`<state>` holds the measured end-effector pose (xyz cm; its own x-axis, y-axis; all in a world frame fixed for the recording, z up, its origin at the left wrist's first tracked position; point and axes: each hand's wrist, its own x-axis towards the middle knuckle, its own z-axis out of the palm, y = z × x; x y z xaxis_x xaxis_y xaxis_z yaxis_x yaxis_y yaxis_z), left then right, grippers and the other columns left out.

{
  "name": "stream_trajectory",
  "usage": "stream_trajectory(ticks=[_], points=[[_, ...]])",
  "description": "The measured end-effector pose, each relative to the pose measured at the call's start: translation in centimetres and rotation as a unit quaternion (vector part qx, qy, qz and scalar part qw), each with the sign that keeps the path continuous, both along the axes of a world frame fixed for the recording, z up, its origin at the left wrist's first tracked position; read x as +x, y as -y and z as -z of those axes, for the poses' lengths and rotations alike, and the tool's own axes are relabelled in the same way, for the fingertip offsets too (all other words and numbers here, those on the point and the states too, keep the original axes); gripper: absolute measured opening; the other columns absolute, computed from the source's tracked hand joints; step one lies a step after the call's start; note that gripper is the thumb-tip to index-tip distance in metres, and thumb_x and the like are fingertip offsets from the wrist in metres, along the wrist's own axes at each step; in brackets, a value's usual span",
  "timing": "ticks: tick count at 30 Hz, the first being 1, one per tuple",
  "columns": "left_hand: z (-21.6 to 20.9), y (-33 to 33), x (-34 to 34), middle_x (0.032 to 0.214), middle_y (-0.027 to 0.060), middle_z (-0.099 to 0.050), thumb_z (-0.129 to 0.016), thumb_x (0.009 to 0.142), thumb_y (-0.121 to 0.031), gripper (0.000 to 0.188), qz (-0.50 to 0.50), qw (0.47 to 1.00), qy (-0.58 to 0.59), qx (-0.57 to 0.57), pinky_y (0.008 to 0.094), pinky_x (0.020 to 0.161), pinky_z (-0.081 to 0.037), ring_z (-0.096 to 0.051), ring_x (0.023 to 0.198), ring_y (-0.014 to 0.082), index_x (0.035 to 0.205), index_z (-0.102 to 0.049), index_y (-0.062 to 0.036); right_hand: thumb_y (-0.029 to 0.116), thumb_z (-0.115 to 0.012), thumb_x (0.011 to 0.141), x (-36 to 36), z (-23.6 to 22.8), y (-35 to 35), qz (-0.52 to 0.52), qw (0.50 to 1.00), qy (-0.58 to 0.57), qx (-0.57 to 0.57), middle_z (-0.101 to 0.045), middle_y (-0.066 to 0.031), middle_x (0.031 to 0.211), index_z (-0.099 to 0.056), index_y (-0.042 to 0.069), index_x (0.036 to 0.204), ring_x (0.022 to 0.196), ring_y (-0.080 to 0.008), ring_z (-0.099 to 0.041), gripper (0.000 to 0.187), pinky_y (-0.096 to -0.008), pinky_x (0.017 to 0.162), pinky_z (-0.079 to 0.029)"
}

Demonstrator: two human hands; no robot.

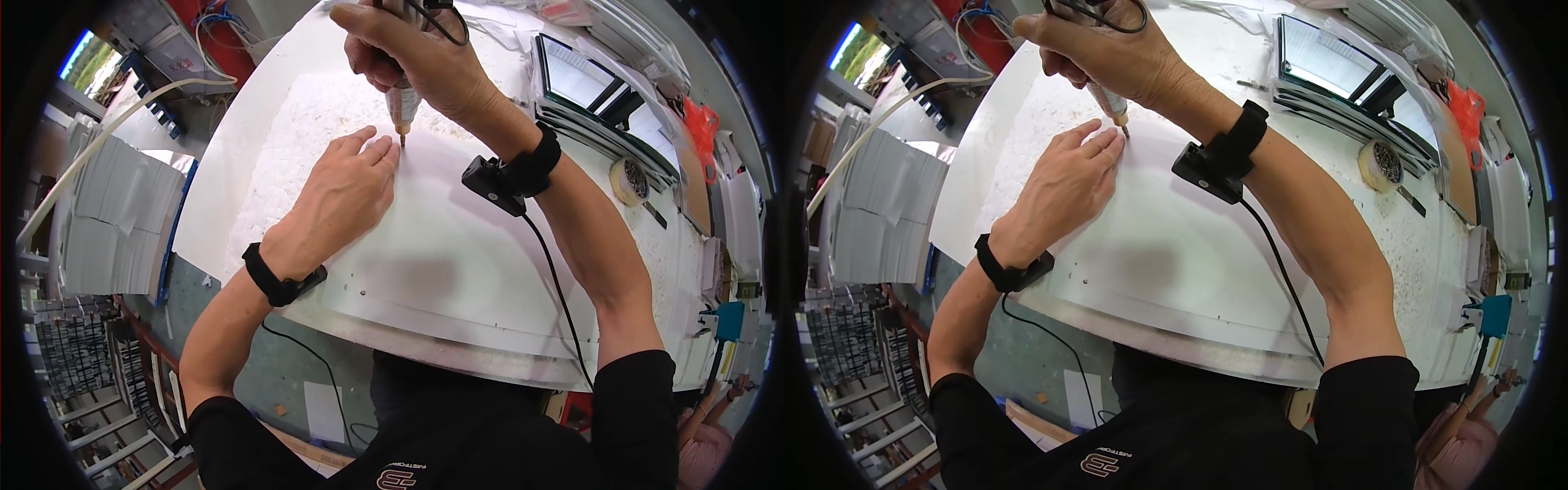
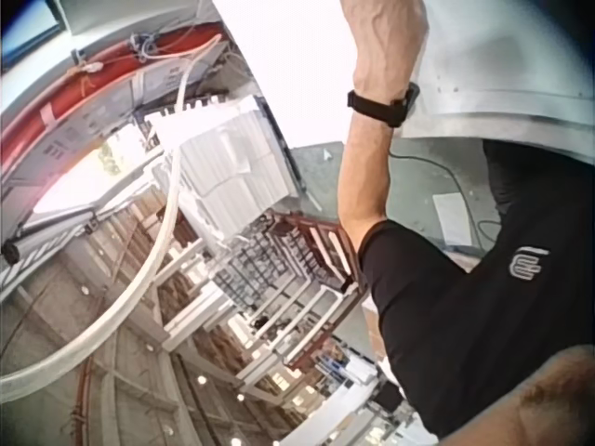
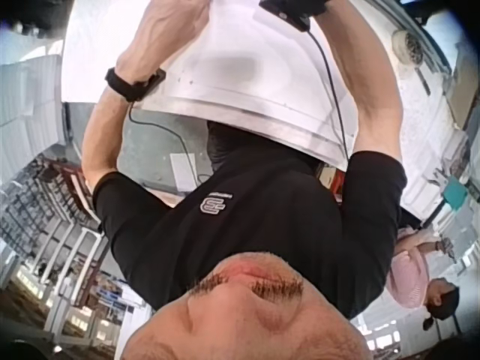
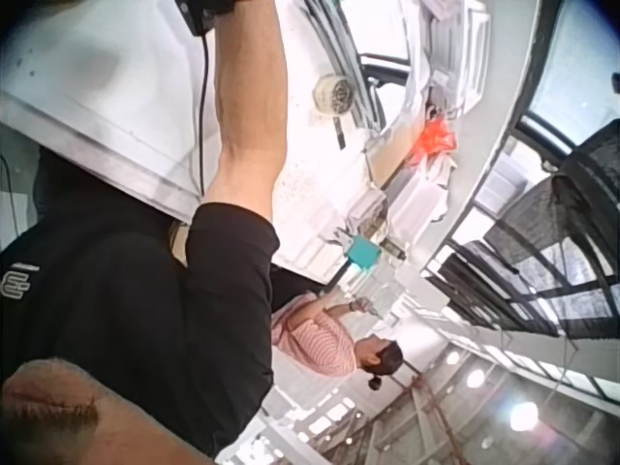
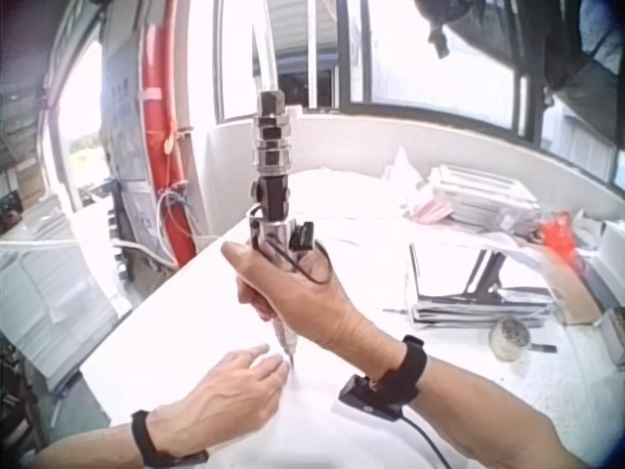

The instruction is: The person cleans a rectangular glass panel with a cloth, applies a white adhesive using a manual dispenser, and places a white backing sheet over the adhesive. They then use a pneumatic screwdriver to fasten multiple screws into the corners and edges of the backing sheet to secure the assembly.

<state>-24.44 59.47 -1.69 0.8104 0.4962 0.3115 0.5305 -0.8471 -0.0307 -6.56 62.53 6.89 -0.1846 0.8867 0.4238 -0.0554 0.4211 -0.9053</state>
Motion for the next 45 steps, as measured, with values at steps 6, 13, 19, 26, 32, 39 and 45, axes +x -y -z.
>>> stream_trajectory(ticks=[6,13,19,26,32,39,45], points=[[0.1,0.4,-0.3,0.132,0.0154,-0.066,-0.062,0.092,-0.009,0.042,-0.004,0.999,0.019,-0.032,0.0443,0.112,-0.044,-0.055,0.131,0.0371,0.131,-0.063,0.0053,0.036,-0.067,0.102,-0.2,-0.3,0.1,0.008,0.999,0.03,0.015,-0.062,0.0014,0.064,-0.065,0.01,0.081,0.053,-0.0056,-0.055,0.033,-0.0227,0.047,-0.042],[-0.2,0.4,0.4,0.132,0.0157,-0.067,-0.06,0.094,-0.007,0.037,-0.01,1.0,-0.014,-0.003,0.0418,0.108,-0.046,-0.057,0.129,0.0356,0.129,-0.065,0.0037,0.046,-0.064,0.101,4.9,-5.9,6.7,0.122,0.986,-0.05,0.104,-0.062,-0.0017,0.069,-0.066,0.006,0.085,0.05,-0.0052,-0.052,0.043,-0.0216,0.046,-0.041],[-3.6,4.2,5.3,0.113,0.0121,-0.072,-0.069,0.093,-0.008,0.027,0.059,0.992,0.019,-0.109,0.0388,0.093,-0.053,-0.066,0.107,0.0304,0.12,-0.069,-0.0021,0.048,-0.064,0.1,14.6,-7.8,15.9,0.238,0.962,-0.087,0.099,-0.057,0.0005,0.07,-0.06,0.009,0.085,0.048,-0.0048,-0.046,0.043,-0.0224,0.047,-0.037],[-2.6,8.4,15.0,0.096,0.009,-0.069,-0.07,0.095,-0.01,0.02,0.15,0.974,0.073,-0.152,0.0385,0.084,-0.054,-0.065,0.095,0.0272,0.114,-0.07,-0.0045,0.045,-0.058,0.104,20.7,-4.2,22.3,0.271,0.947,-0.154,0.071,-0.058,-0.0009,0.075,-0.056,0.01,0.087,0.046,-0.0056,-0.045,0.039,-0.0237,0.043,-0.038],[-1.1,8.5,17.3,0.094,0.0083,-0.067,-0.068,0.095,-0.008,0.012,0.145,0.98,0.018,-0.133,0.0377,0.081,-0.055,-0.066,0.092,0.0271,0.107,-0.068,-0.0041,0.042,-0.058,0.105,21.4,-3.9,25.3,0.283,0.938,-0.2,0.02,-0.059,-0.0034,0.077,-0.054,0.009,0.095,0.046,-0.0069,-0.047,0.034,-0.0243,0.043,-0.04],[-1.1,9.9,18.3,0.092,0.0098,-0.067,-0.071,0.091,-0.004,0.011,0.116,0.987,0.005,-0.107,0.0362,0.075,-0.057,-0.067,0.086,0.027,0.096,-0.062,-0.0032,0.041,-0.058,0.105,23.2,-3.4,27.5,0.22,0.95,-0.223,0.007,-0.061,-0.0043,0.078,-0.055,0.007,0.096,0.046,-0.0072,-0.048,0.035,-0.0237,0.044,-0.042],[-2.2,16.4,17.8,0.089,0.0108,-0.071,-0.069,0.092,-0.002,0.013,0.099,0.894,0.131,-0.418,0.032,0.071,-0.057,-0.069,0.079,0.0201,0.094,-0.057,0.0,0.039,-0.052,0.107,23.9,-1.6,30.4,0.186,0.929,-0.319,0.035,-0.061,-0.0041,0.076,-0.053,0.008,0.098,0.041,-0.0069,-0.045,0.032,-0.0239,0.04,-0.043]])
